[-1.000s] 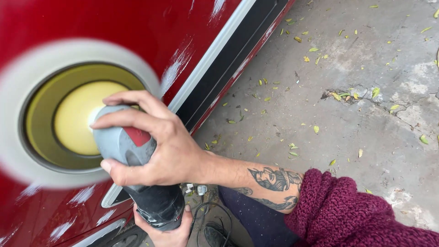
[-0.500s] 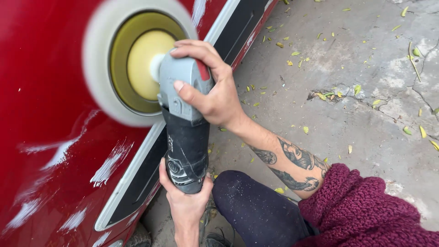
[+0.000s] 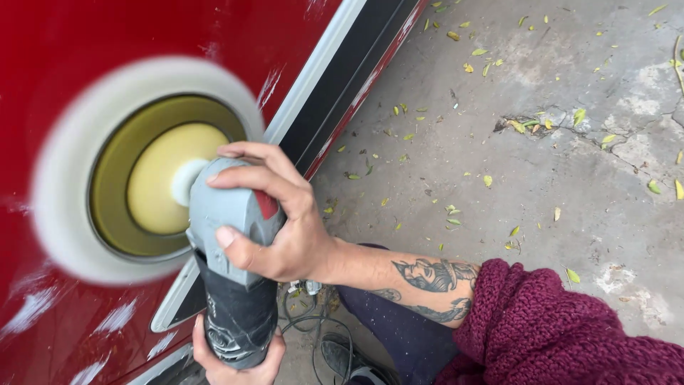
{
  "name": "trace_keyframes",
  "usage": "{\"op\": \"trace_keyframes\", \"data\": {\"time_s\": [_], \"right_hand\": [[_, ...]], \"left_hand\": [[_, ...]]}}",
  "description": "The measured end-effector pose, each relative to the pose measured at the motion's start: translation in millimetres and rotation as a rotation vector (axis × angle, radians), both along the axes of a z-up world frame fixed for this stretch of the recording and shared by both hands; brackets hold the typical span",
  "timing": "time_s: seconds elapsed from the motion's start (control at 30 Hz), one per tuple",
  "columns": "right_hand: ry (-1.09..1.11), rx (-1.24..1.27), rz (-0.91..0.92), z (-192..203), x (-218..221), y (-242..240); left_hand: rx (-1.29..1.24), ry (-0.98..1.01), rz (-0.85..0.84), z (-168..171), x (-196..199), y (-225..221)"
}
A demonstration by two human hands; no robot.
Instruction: Polishing the exterior door panel of a red car using a power buffer.
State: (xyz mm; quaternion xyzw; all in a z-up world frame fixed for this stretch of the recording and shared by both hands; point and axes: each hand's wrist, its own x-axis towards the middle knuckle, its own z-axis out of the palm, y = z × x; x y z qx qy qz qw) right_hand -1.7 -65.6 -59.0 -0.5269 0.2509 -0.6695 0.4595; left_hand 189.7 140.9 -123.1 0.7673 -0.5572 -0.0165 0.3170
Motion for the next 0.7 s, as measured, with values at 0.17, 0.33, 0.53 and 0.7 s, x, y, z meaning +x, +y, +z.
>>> {"op": "trace_keyframes", "data": {"time_s": [0.17,0.33,0.53,0.7], "right_hand": [[-0.001,-0.008,0.093,-1,15,22],[-0.021,0.061,0.049,-13,-4,0],[-0.151,0.168,-0.063,-37,-48,-57],[-0.234,0.155,-0.138,-52,-58,-77]], "left_hand": [[-0.158,0.022,-0.055,-3,20,30],[0.073,-0.132,0.061,41,-14,-3],[0.354,-0.213,-0.011,79,-63,-82],[0.483,-0.301,-0.028,95,-78,-97]]}}
